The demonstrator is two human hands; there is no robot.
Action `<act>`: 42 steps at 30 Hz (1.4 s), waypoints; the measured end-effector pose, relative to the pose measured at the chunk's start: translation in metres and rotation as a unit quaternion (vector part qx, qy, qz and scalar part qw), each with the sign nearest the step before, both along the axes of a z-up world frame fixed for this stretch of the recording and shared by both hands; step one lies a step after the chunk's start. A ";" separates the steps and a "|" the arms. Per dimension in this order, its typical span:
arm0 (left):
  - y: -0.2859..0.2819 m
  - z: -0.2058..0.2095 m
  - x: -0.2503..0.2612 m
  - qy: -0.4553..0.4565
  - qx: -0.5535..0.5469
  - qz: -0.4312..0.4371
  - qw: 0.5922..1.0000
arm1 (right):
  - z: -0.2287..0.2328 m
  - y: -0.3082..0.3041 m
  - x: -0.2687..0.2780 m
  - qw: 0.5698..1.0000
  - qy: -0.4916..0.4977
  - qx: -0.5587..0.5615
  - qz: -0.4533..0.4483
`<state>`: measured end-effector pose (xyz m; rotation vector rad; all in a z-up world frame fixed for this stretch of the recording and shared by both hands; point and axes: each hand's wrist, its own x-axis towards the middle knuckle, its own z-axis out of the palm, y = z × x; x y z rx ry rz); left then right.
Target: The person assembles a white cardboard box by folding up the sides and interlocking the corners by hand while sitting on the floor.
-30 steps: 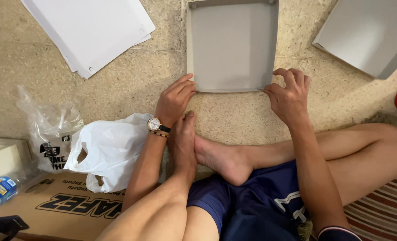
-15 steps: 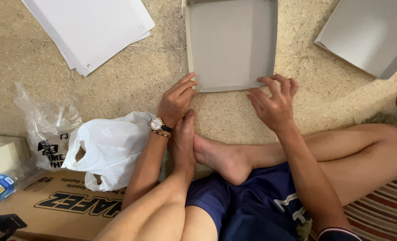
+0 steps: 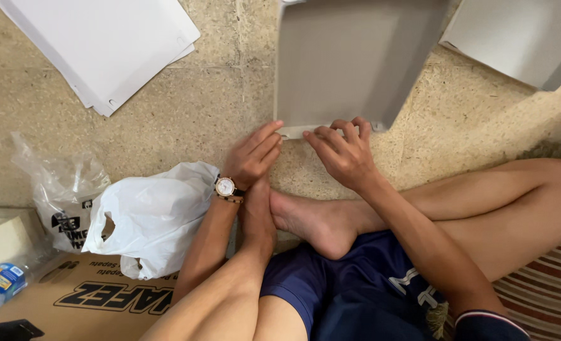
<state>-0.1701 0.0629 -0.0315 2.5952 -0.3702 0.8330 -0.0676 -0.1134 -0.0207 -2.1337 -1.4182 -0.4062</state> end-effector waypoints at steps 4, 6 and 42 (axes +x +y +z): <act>-0.006 0.012 0.007 -0.069 0.032 -0.033 0.997 | 0.020 0.005 0.004 0.998 -0.009 0.066 0.007; -0.012 0.020 0.011 -0.102 0.030 -0.030 0.994 | 0.025 0.004 0.004 0.996 -0.018 0.089 0.016; 0.004 0.001 0.013 0.230 -0.125 -0.043 0.964 | -0.013 -0.007 0.003 0.990 0.127 -0.010 0.066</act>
